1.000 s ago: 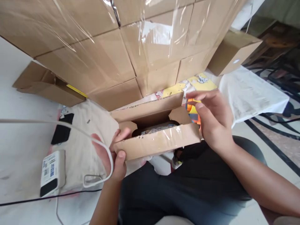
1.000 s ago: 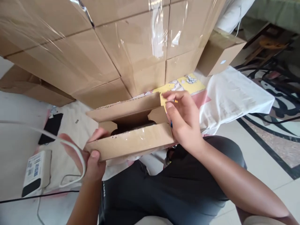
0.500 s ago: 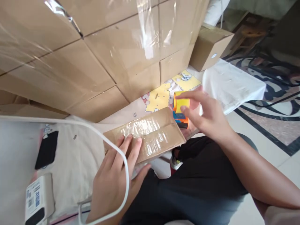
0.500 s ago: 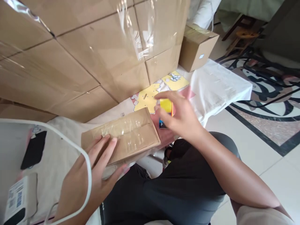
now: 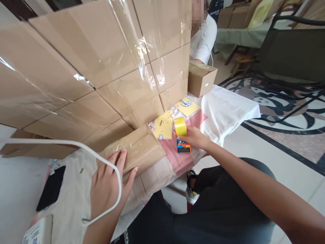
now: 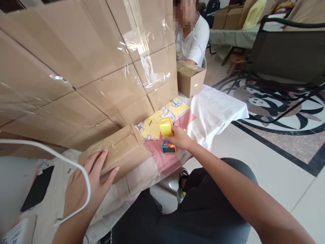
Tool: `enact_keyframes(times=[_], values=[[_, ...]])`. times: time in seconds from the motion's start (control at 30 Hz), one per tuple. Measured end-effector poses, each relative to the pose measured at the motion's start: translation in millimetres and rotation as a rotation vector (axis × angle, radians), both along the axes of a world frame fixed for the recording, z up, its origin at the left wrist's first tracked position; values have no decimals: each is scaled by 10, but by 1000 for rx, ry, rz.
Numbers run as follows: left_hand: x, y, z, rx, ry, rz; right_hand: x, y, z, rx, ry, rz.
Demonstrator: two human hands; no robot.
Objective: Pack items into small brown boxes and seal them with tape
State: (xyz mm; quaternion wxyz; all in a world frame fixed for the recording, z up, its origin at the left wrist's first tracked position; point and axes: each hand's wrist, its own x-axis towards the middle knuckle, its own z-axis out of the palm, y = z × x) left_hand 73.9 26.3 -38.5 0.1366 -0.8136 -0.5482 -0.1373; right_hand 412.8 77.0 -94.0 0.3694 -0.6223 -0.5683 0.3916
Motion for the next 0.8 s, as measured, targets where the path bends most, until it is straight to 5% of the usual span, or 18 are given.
enact_keyframes(times=[0.4,0.67,0.8], values=[[254,204,-13,212,164,-72,-124,-396,202,462,138,132],[443,137,-130,382,-7,-70,-513,-695,430,422,496,232],[368,251,-207,361,34,-132,-655,-748,422,546,417,233]])
